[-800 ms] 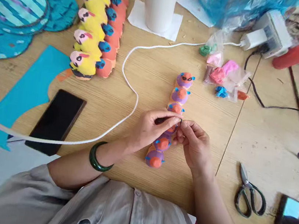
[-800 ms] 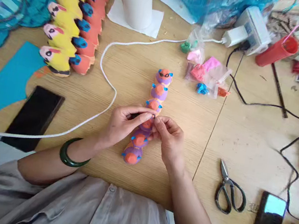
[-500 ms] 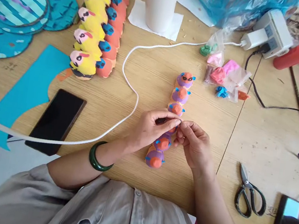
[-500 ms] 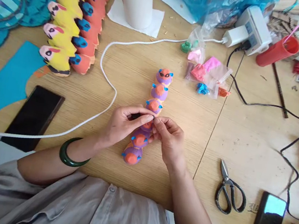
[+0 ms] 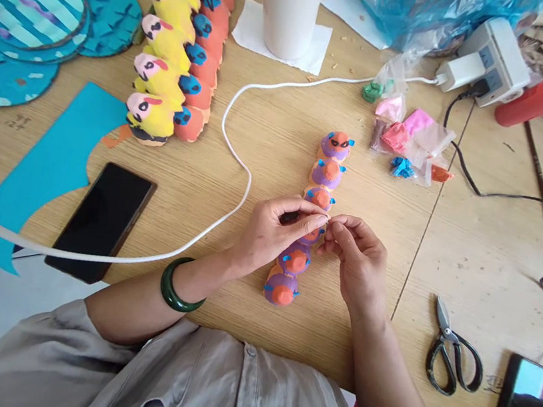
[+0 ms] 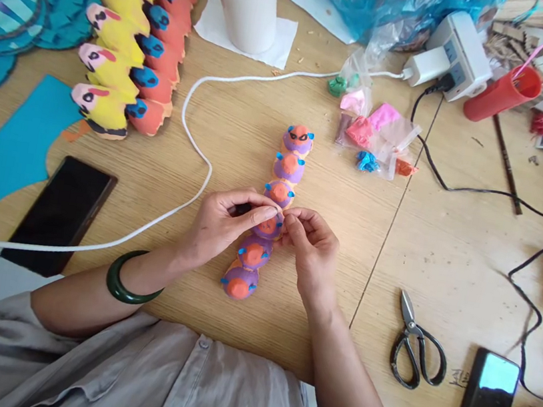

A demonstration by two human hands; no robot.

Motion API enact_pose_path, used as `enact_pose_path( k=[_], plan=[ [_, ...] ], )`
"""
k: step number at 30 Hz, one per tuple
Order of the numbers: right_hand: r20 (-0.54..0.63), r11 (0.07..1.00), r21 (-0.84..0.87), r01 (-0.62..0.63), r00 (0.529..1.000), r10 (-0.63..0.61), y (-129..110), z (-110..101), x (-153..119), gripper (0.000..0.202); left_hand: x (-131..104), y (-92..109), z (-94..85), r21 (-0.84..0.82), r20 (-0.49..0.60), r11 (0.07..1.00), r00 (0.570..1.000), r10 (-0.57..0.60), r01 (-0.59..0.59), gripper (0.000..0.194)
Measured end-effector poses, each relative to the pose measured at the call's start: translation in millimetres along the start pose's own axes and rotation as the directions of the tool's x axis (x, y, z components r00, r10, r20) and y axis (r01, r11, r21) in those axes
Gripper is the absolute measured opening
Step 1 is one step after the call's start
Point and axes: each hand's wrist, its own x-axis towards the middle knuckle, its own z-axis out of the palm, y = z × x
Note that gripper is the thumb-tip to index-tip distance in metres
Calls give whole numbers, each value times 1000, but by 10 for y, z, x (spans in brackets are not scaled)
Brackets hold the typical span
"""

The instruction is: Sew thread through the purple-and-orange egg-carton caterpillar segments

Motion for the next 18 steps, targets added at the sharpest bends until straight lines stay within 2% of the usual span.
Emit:
enact_pose_path(
  k=[8, 18],
  plan=[
    [70, 990, -123, 61, 996, -53, -22, 18, -34, 21, 3, -5, -2, -69, 1, 994, 997, -81, 81, 18],
    [29, 990, -114, 87, 996, -84, 24, -9, -17, 21, -8, -20, -13, -16, 41, 998, 998, -57, 58, 23]
  ],
)
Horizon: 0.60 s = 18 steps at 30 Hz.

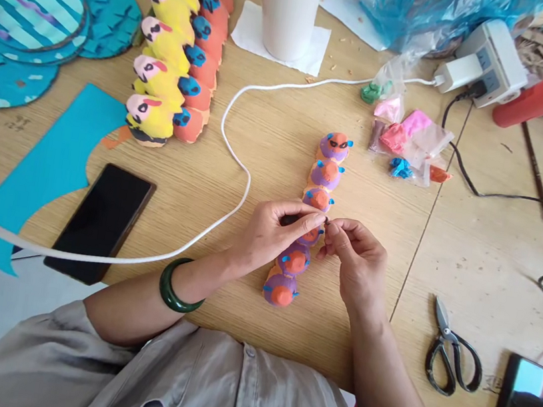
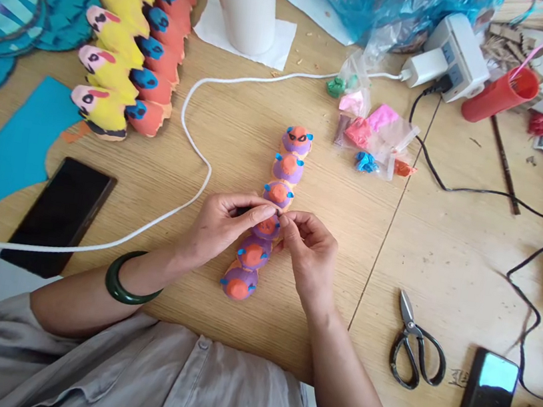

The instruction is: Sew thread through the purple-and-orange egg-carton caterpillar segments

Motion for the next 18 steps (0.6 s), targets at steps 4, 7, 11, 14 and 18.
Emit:
enact_pose_path(
  k=[4, 7, 11, 14, 18],
  plan=[
    [6, 1000, -16, -12, 1000, 12, -5, 1, 3, 23, 7, -1, -6, 10, 15, 999, 999, 45, -45, 16],
    [9, 1000, -19, -25, 1000, 25, -16, 0, 0, 24, 14, -2, -6, 24, 9, 998, 998, 64, -65, 14],
    [1, 999, -20, -35, 999, 35, -28, -1, -5, 28, 19, -9, -10, 47, 4, 998, 999, 50, -50, 15],
    [3, 999, -10, -39, 999, 39, -25, -5, -3, 29, 18, -11, -16, 49, 6, 997, 998, 60, -60, 14],
    [-10, 1000, -2, -18, 1000, 18, -20, -7, -15, 24, 12, -9, -15, 80, -18, 994, 997, 76, -75, 15]
  ],
)
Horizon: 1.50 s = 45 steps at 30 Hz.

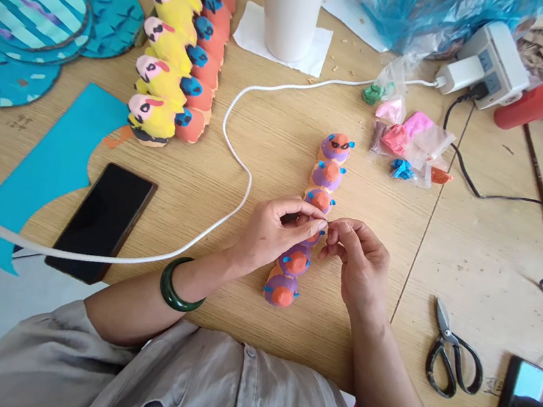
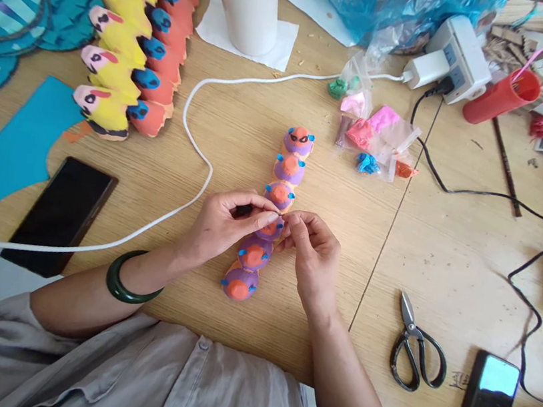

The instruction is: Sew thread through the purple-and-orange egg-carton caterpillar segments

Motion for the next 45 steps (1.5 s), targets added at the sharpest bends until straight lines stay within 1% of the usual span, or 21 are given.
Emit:
enact_pose_path(
  k=[2, 5, 8, 13, 18, 20, 24, 29, 34, 40, 45],
  plan=[
    [-26, 1000, -7, 26, 999, -26, -7, 7, -21, 20, -2, -2, 5, -11, -14, 1000, 1000, -12, 12, 17],
    [-69, 996, -37, 82, 994, -84, -31, 29, -63, 14, -1, -11, 10, -74, -21, 996, 998, -59, 57, 19],
    [-91, 987, -92, 133, 986, -141, -53, 55, -95, 16, -3, -19, 7, -118, -20, 989, 995, -93, 90, 20],
    [-76, 987, -91, 130, 988, -137, -52, 83, -110, 19, -14, 2, 2, -123, -23, 985, 992, -122, 118, 19],
    [-91, 976, -120, 180, 977, -191, -39, 101, -126, 21, -1, -1, 17, -129, -61, 985, 991, -122, 113, 21],
    [-70, 973, -146, 179, 979, -190, -30, 104, -138, 23, 2, -15, 21, -133, -66, 985, 990, -122, 112, 22],
    [12, 974, -163, 158, 987, -158, -12, 106, -151, 29, -4, -35, 17, -130, -51, 984, 991, -126, 119, 22],
    [-30, 973, -128, 194, 979, -199, -21, 109, -146, 25, -6, -25, 12, -138, -51, 982, 989, -136, 127, 21],
    [-7, 970, -167, 179, 983, -182, -27, 112, -152, 26, 4, -8, 17, -132, -45, 982, 989, -139, 132, 22],
    [-35, 966, -168, 194, 979, -203, -17, 115, -144, 23, 1, -9, 9, -134, -42, 983, 991, -130, 123, 21],
    [-30, 964, -178, 199, 978, -208, 17, 94, -145, 21, 5, -13, 7, -139, -29, 983, 991, -129, 124, 21]
  ],
)
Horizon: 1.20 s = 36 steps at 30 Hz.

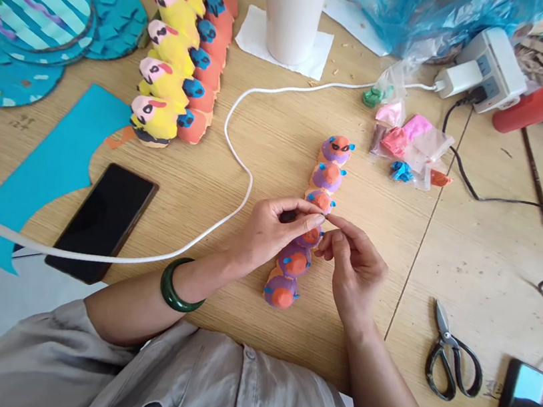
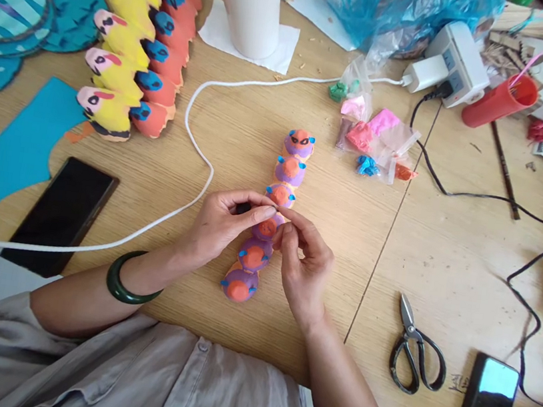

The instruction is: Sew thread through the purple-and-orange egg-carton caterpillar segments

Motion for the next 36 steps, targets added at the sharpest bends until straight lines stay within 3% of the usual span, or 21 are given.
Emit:
enact_pose_path(
  k=[11, 20, 36],
  plan=[
    [-23, 981, -160, 111, 993, -116, 70, -24, 12, 17, -11, 18, -4, -26, 52, 1000, 999, -15, 16, 21],
    [-56, 964, -151, 219, 972, -230, 135, -51, 48, 4, -29, 20, -6, -51, 128, 997, 990, -58, 65, 19],
    [-113, 998, 19, 54, 992, -52, 11, -16, 74, 15, -32, 16, -7, 13, 65, 999, 997, -32, 31, 22]
  ],
)
